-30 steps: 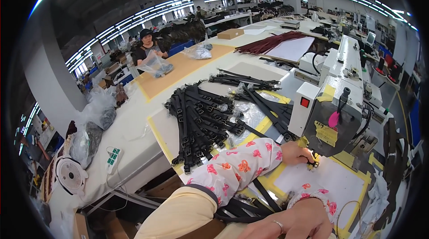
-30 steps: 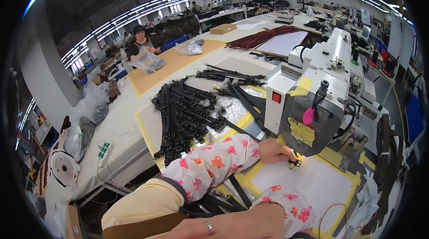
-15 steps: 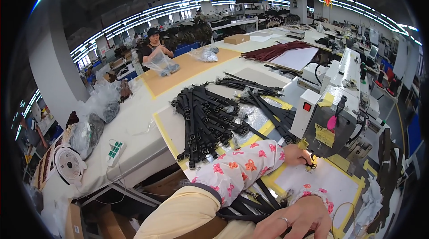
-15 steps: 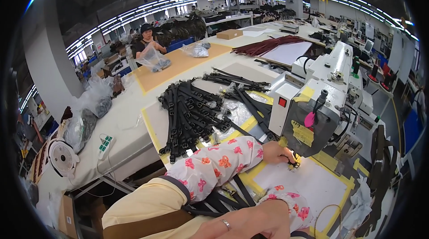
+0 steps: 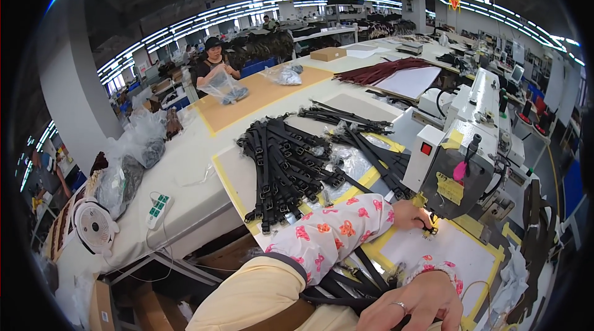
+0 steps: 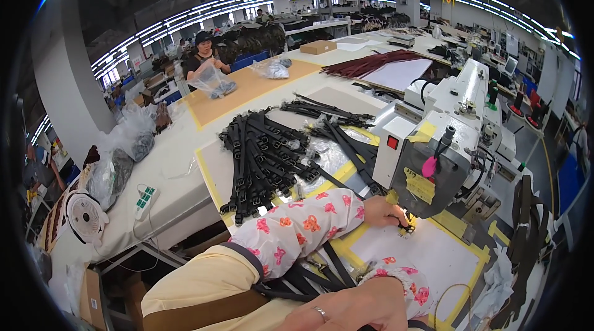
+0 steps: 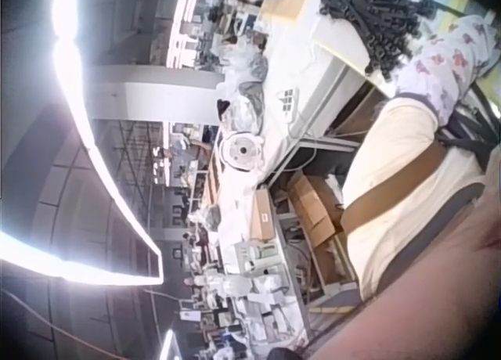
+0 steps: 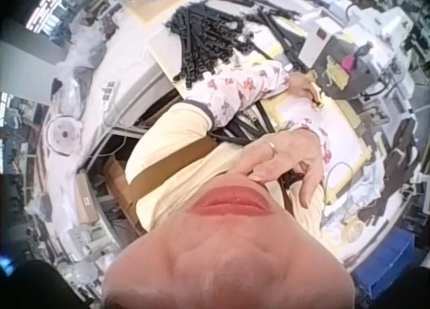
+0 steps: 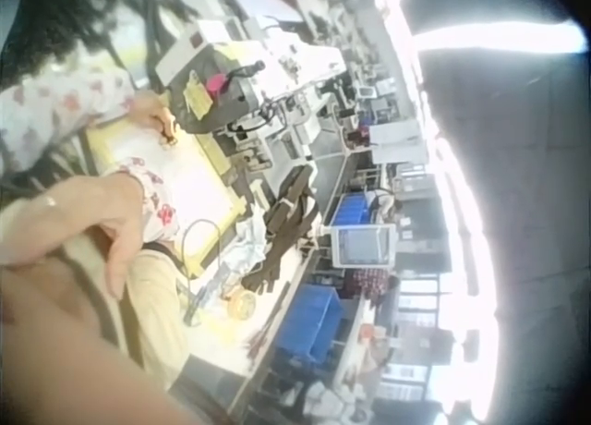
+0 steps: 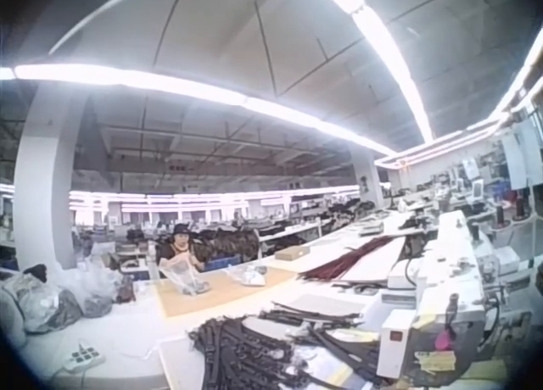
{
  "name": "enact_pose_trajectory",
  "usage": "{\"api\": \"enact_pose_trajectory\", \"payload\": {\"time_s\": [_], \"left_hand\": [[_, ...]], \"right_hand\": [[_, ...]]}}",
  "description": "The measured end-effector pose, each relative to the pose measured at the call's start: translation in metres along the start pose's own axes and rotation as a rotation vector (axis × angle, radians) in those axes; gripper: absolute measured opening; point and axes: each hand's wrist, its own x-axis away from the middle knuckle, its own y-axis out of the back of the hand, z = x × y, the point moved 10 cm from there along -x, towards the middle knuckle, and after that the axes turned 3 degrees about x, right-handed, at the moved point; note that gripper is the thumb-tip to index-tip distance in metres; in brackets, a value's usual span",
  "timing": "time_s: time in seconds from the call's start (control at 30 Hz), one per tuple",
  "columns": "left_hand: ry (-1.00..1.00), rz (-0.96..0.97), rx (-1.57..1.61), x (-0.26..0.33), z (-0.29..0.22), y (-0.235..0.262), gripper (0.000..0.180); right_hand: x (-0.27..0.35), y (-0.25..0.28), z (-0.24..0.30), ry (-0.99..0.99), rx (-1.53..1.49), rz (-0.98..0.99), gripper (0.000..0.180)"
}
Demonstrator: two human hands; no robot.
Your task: Assembling and sewing leather straps with buckles at a workshop station.
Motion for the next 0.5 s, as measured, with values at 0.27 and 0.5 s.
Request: {"api": "enact_pose_trajectory", "payload": {"time_s": [0.27, 0.5], "left_hand": [[0.025, 0.002, 0.004, 0.002, 0.007, -0.001, 0.022], [0.04, 0.02, 0.001, 0.0, 0.0, -0.001, 0.022]], "right_hand": [[-0.001, -0.001, 0.0, -0.012, -0.003, 0.025, 0.081], [0.064, -0.042, -0.015, 0.502, 0.524, 0.367, 0.081]]}}
